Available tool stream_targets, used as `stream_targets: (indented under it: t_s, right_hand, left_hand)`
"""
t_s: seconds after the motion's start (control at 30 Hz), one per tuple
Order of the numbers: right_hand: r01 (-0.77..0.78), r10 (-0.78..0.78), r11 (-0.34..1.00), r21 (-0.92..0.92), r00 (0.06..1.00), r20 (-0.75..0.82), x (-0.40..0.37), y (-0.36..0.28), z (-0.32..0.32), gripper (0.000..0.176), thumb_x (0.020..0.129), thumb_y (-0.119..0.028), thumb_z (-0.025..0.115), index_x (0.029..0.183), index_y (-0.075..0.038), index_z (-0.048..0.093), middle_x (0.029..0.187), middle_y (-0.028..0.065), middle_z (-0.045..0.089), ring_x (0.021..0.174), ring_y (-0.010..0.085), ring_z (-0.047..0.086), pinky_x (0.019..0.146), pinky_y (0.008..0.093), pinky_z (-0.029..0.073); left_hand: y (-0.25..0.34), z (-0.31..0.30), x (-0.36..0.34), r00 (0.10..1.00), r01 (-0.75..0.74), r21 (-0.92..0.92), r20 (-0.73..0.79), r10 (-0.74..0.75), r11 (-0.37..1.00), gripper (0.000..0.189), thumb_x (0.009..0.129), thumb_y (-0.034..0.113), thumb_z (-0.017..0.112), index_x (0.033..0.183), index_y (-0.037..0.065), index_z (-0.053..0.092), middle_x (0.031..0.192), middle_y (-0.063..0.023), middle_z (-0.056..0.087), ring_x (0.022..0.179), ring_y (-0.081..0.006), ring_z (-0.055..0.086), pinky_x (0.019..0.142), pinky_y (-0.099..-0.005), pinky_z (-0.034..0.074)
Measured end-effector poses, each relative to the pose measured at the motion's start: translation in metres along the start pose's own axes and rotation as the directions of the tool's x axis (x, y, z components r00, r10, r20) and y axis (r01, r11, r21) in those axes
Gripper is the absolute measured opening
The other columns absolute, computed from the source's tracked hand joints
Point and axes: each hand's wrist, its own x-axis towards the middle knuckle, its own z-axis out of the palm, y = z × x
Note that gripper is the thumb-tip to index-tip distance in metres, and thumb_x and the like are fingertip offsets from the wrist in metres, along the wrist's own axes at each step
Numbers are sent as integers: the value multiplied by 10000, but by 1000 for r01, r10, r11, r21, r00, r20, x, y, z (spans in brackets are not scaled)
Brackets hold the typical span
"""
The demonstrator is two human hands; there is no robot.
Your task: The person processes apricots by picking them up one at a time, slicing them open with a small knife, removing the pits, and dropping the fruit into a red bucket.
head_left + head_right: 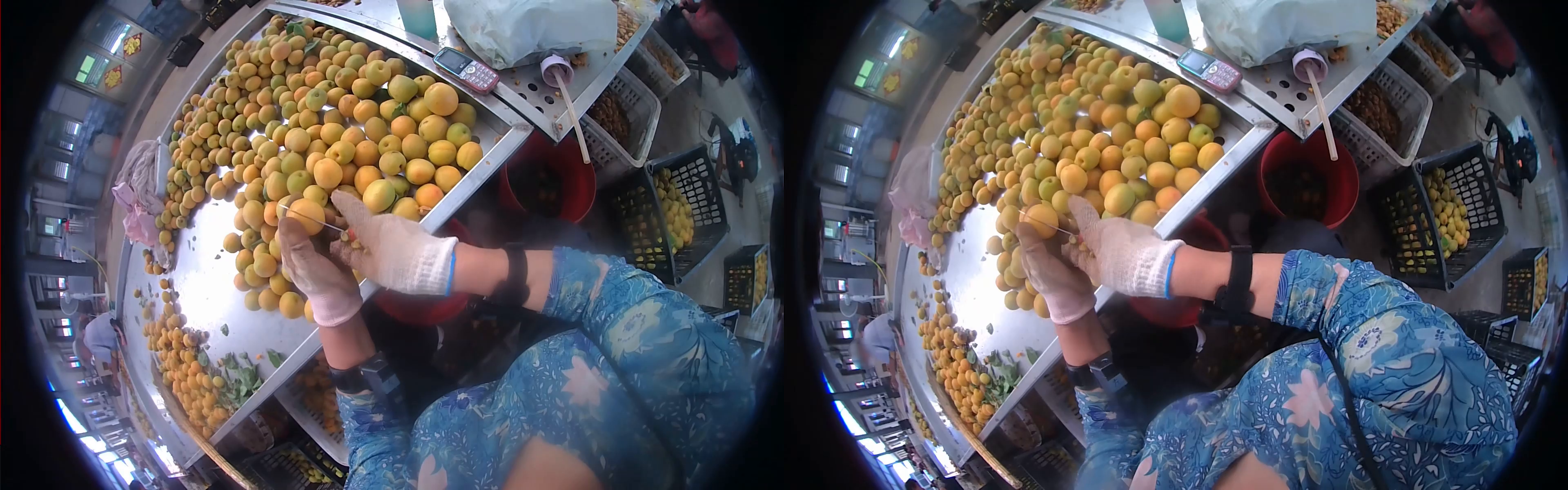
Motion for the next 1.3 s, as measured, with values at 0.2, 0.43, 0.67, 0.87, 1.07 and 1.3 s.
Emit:
stream_targets:
  t_s: [0.2, 0.43, 0.67, 0.87, 1.07, 1.3]
  right_hand:
    - [-54, 54, 998, -30, 998, 7, 3, 1, -6, 644, 930, -317, 529, 1437, -47, 239, 1010, 289, 625, 930, 465, 608, 804, 496, 496]
    - [-16, 17, 1000, -23, 1000, 12, 3, 2, -4, 623, 934, -313, 518, 1427, -42, 250, 963, 285, 635, 898, 455, 620, 777, 502, 501]
    - [-31, 32, 996, -79, 999, 5, -2, -6, -8, 596, 926, -310, 530, 1391, -28, 286, 941, 268, 646, 903, 442, 624, 784, 498, 500]
    - [-25, 31, 989, -146, 999, 38, 3, 2, -16, 461, 914, -313, 535, 1249, -18, 420, 933, 250, 652, 902, 428, 627, 773, 499, 494]
    - [-9, 6, 962, -273, 1000, -12, 11, 15, -21, 272, 876, -280, 544, 1017, -48, 553, 884, 219, 654, 874, 405, 632, 764, 487, 494]
    - [39, -54, 977, -211, 996, -65, 9, 24, -21, 208, 837, -247, 573, 883, -52, 631, 844, 199, 658, 860, 384, 637, 753, 451, 501]
  left_hand:
    - [5, 3, 4, 984, 176, -226, 54, -168, 958, 548, 963, 514, 461, 1140, 7, 567, 980, -73, 616, 883, -187, 576, 818, -306, 464]
    - [5, 8, -1, 998, 30, 68, -56, -26, 997, 464, 963, 382, 515, 1214, -7, 548, 1015, -70, 612, 850, -142, 574, 740, -265, 469]
    - [-4, 6, 3, 991, 84, 41, -108, -79, 996, 486, 997, 422, 414, 1057, -25, 594, 913, -92, 629, 816, -199, 581, 753, -308, 469]
    - [-3, -5, 2, 994, -78, 446, 100, 37, 892, 473, 942, 435, 528, 997, -27, 612, 859, -98, 621, 765, -157, 540, 697, -306, 452]
    - [12, -2, 0, 974, -4, 286, 216, -61, 958, 346, 867, 222, 703, 1060, -42, 590, 866, -37, 627, 729, -92, 563, 668, -218, 470]
    - [5, -5, 1, 914, -318, 462, 382, 138, 828, 324, 818, 203, 738, 994, -43, 623, 834, -120, 640, 749, -209, 600, 721, -304, 483]
